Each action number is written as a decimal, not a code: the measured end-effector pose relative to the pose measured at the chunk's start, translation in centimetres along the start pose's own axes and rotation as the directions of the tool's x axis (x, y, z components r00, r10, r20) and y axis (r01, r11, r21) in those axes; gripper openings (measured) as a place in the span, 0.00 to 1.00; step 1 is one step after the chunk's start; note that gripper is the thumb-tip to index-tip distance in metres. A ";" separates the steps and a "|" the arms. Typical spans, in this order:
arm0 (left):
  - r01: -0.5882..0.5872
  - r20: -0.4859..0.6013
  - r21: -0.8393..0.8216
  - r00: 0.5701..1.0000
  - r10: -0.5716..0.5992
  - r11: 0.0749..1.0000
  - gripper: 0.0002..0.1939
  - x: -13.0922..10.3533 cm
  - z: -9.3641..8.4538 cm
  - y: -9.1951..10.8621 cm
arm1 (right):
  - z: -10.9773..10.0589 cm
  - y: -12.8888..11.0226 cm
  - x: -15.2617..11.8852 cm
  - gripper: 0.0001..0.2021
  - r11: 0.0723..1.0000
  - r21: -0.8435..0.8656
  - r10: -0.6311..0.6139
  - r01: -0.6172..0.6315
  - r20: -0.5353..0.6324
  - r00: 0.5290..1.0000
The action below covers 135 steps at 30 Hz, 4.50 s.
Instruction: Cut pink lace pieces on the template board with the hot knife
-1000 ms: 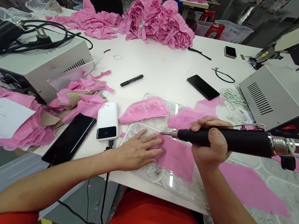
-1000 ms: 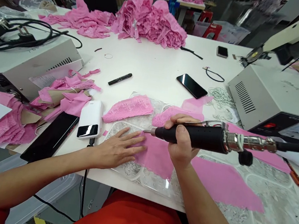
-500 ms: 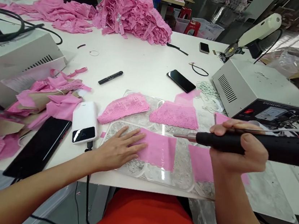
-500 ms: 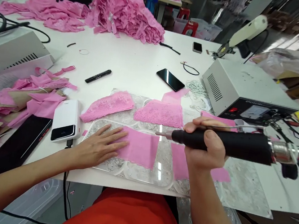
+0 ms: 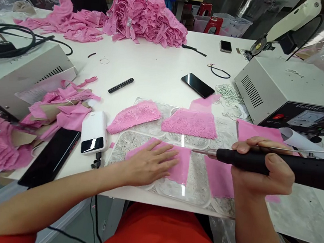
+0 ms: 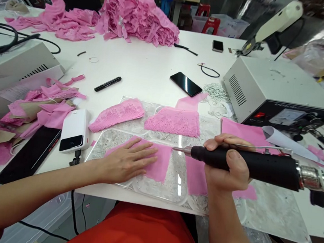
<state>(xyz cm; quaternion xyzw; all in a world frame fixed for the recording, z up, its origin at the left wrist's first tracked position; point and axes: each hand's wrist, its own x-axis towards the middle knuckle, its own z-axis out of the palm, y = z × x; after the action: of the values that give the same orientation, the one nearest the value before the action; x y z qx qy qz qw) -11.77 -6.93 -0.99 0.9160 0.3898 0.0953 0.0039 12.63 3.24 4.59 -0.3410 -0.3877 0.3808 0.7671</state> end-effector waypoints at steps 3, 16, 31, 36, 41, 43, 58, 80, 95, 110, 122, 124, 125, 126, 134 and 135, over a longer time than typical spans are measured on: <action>-0.013 0.008 -0.013 1.000 0.013 1.000 0.24 1.3 0.6 0.2 | -0.3 0.1 0.0 0.10 1.000 0.017 -0.010 0.010 0.010 1.000; -0.011 0.089 -0.037 0.996 0.015 0.999 0.25 1.5 1.0 0.0 | -0.5 -0.1 -0.2 0.09 0.999 0.038 0.011 -0.013 0.063 0.998; -0.007 0.086 -0.046 0.996 0.011 0.999 0.25 1.6 0.9 0.0 | -0.5 0.5 -0.5 0.06 0.998 0.025 -0.061 0.058 0.171 0.983; -0.011 0.082 -0.052 0.996 0.016 0.999 0.25 1.6 1.0 -0.1 | -0.5 0.6 -0.5 0.03 0.996 0.003 -0.086 0.088 0.225 0.970; -0.025 0.069 -0.041 0.997 0.028 0.999 0.24 1.2 0.6 0.5 | -0.3 0.1 -0.5 0.05 0.998 0.036 -0.056 0.051 0.156 0.986; -0.041 0.056 -0.053 0.997 0.044 0.998 0.24 0.7 0.3 1.2 | -0.6 -0.4 -0.5 0.06 0.998 0.056 -0.018 0.011 0.123 0.992; -0.019 0.016 -0.099 1.000 0.021 0.995 0.25 -1.7 0.6 4.2 | -2.2 -1.3 -0.9 0.07 0.999 -0.017 0.052 -0.049 0.294 0.954; -0.044 -0.033 -0.073 0.999 0.042 0.996 0.24 -1.8 0.7 4.4 | -2.7 -1.9 -1.1 0.06 0.999 -0.005 0.051 -0.052 0.336 0.940; -0.043 -0.026 -0.050 0.999 0.041 0.998 0.24 -1.8 0.7 4.5 | -3.7 -2.9 -2.3 0.09 0.993 -0.001 0.104 -0.116 0.455 0.885; 0.114 -0.072 0.043 0.991 -0.111 0.992 0.23 -4.2 -1.5 2.1 | -0.8 -1.9 -1.1 0.09 0.999 0.046 -0.011 -0.001 0.276 0.961; 0.255 -0.130 0.079 0.961 -0.243 0.964 0.22 -7.3 -1.1 1.2 | 2.3 0.7 -2.1 0.07 0.999 0.008 -0.048 0.048 0.327 0.944; 0.264 -0.129 0.075 0.959 -0.253 0.962 0.22 -7.3 -1.0 1.1 | 2.4 0.8 -2.2 0.07 0.999 -0.003 -0.046 0.049 0.318 0.947; 0.263 -0.131 0.075 0.959 -0.252 0.962 0.22 -7.4 -1.0 1.1 | 2.4 0.9 -2.2 0.07 0.999 -0.010 -0.041 0.046 0.314 0.949; 0.261 -0.132 0.075 0.959 -0.250 0.962 0.21 -7.4 -1.0 1.1 | 2.5 0.9 -2.2 0.07 0.999 -0.012 -0.037 0.043 0.308 0.951; 0.277 -0.104 0.068 0.957 -0.270 0.958 0.21 -7.6 -0.6 1.2 | 2.6 1.0 -2.2 0.06 0.998 -0.043 -0.023 0.036 0.278 0.960; 0.276 -0.107 0.064 0.957 -0.269 0.959 0.21 -7.7 -0.6 1.3 | 2.7 1.0 -2.2 0.06 0.999 -0.040 -0.024 0.036 0.273 0.962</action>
<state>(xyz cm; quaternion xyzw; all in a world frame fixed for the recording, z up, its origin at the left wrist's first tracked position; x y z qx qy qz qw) -16.15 -13.32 -1.61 0.8472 0.5155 0.1229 -0.0380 9.05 2.43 4.33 -0.2967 -0.5029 0.4037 0.7043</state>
